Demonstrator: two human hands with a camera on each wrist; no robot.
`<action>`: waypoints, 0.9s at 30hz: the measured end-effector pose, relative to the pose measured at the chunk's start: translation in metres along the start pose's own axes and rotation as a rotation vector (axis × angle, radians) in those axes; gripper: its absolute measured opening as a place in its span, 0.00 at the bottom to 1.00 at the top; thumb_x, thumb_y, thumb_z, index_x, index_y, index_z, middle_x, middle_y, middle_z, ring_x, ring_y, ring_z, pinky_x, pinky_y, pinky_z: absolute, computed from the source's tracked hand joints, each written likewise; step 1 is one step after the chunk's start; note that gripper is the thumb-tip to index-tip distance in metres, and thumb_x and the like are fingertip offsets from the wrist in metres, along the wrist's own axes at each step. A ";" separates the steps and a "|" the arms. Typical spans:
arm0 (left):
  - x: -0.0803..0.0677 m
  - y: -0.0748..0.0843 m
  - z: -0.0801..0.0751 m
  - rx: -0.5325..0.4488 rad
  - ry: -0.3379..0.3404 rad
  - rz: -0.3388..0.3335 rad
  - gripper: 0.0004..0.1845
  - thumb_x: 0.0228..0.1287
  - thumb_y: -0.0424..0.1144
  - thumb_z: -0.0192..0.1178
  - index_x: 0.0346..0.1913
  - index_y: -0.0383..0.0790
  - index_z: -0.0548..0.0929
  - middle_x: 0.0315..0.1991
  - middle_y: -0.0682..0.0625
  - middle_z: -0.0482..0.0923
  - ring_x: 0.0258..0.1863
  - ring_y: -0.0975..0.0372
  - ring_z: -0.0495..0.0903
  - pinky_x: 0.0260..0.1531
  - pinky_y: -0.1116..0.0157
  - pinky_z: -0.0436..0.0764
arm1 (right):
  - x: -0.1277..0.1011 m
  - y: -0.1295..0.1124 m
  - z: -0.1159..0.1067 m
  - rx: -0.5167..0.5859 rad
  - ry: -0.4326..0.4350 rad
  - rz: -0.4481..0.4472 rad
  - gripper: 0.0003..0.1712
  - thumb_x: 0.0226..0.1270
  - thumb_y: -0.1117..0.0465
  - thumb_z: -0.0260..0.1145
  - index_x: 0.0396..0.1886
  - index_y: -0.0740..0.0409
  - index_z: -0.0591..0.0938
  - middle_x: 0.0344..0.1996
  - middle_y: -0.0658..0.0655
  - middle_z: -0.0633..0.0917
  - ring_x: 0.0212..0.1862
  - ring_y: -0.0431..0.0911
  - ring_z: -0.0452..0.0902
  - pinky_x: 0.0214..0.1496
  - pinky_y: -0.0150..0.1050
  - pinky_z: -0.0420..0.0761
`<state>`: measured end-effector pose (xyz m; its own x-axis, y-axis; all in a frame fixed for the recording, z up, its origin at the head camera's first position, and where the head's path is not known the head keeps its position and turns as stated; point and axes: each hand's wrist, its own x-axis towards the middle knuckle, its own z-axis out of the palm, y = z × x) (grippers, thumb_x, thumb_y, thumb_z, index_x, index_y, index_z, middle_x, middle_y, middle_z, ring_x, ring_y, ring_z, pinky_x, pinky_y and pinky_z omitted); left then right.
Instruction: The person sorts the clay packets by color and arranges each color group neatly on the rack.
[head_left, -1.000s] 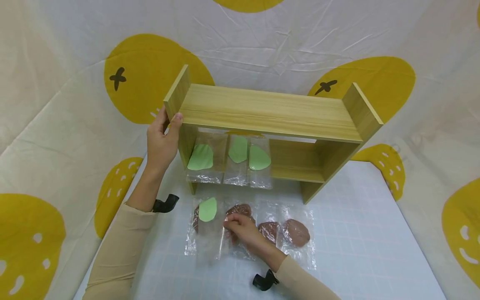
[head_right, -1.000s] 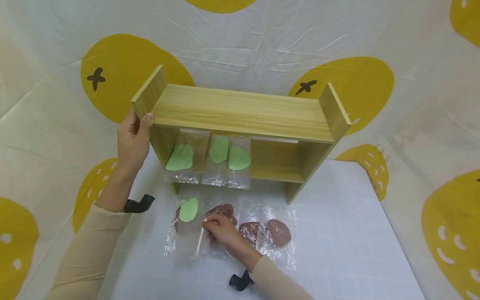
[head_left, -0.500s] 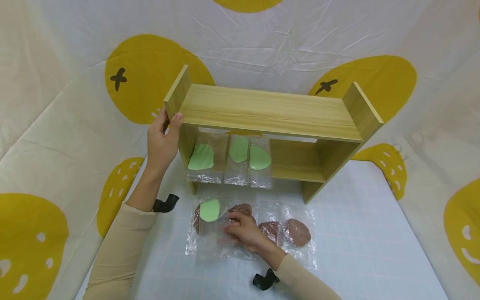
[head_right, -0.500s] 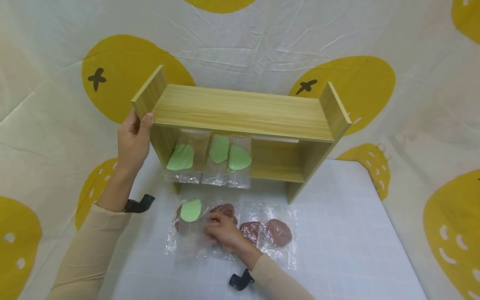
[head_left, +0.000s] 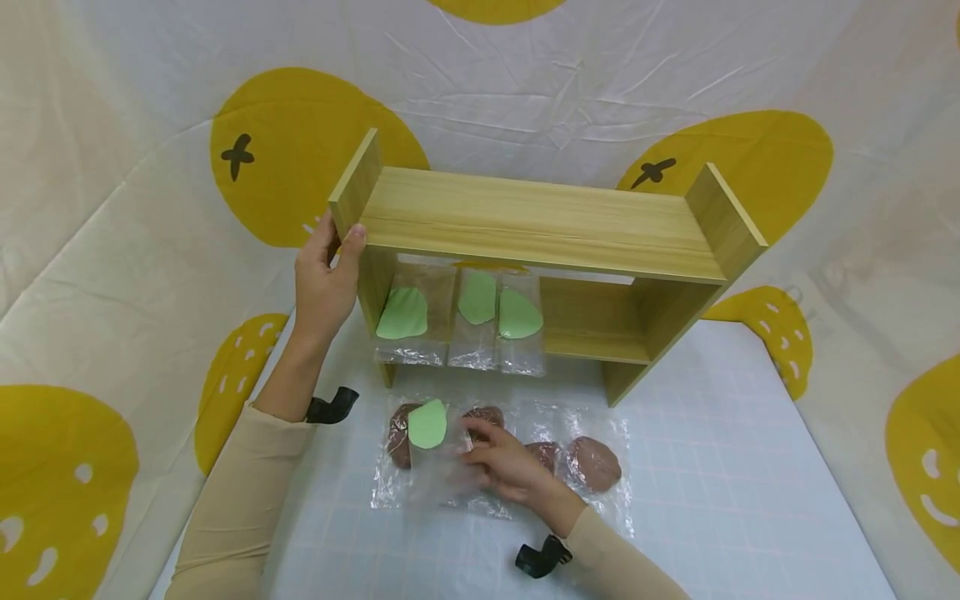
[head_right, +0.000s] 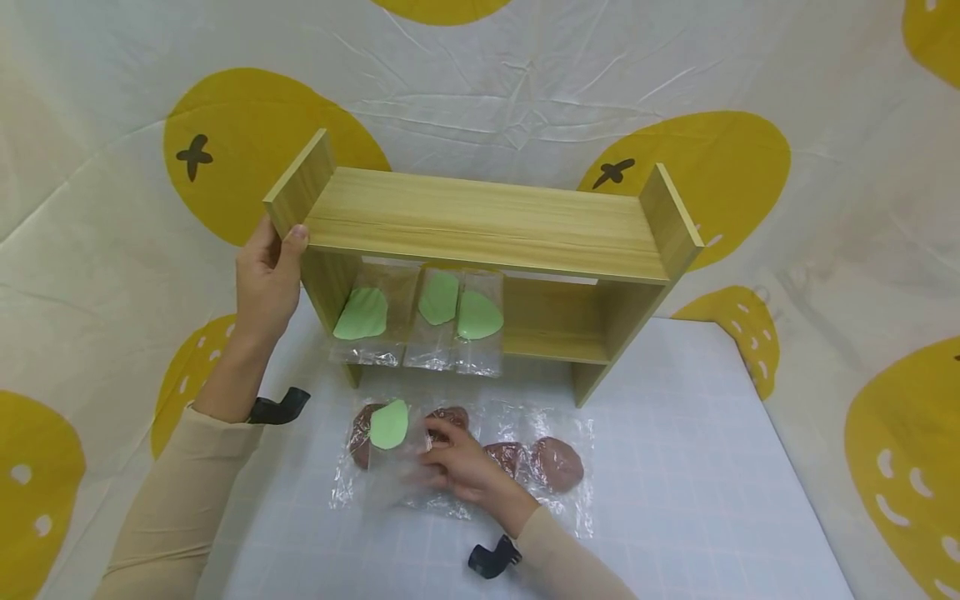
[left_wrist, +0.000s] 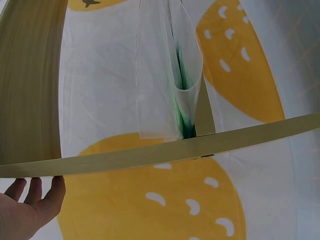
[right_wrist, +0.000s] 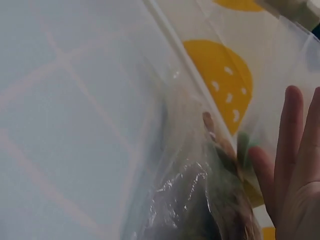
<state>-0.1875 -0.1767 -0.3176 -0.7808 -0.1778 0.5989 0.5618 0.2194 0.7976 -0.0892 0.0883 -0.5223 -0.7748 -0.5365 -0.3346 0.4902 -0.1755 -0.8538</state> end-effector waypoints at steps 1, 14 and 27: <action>0.000 0.000 0.000 0.001 -0.001 -0.001 0.23 0.75 0.40 0.57 0.70 0.44 0.74 0.61 0.46 0.78 0.59 0.57 0.74 0.56 0.61 0.75 | -0.002 -0.001 -0.003 -0.001 -0.014 0.000 0.38 0.65 0.79 0.58 0.75 0.64 0.62 0.25 0.48 0.76 0.19 0.34 0.67 0.20 0.26 0.70; 0.000 0.000 -0.001 0.019 0.000 -0.011 0.23 0.75 0.40 0.56 0.70 0.45 0.74 0.61 0.47 0.78 0.59 0.58 0.74 0.56 0.60 0.75 | -0.034 -0.031 -0.017 -0.028 -0.176 -0.087 0.38 0.64 0.80 0.58 0.75 0.69 0.60 0.54 0.65 0.82 0.51 0.45 0.81 0.48 0.33 0.81; 0.001 -0.002 0.000 0.007 0.001 -0.012 0.22 0.75 0.41 0.56 0.69 0.43 0.75 0.60 0.46 0.78 0.59 0.57 0.75 0.53 0.61 0.77 | -0.069 -0.071 -0.011 0.059 -0.412 -0.206 0.36 0.68 0.82 0.51 0.75 0.64 0.60 0.55 0.63 0.81 0.45 0.43 0.82 0.42 0.34 0.83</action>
<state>-0.1891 -0.1770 -0.3186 -0.7868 -0.1818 0.5898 0.5507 0.2245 0.8039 -0.0748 0.1464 -0.4430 -0.6411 -0.7666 0.0365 0.3736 -0.3534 -0.8577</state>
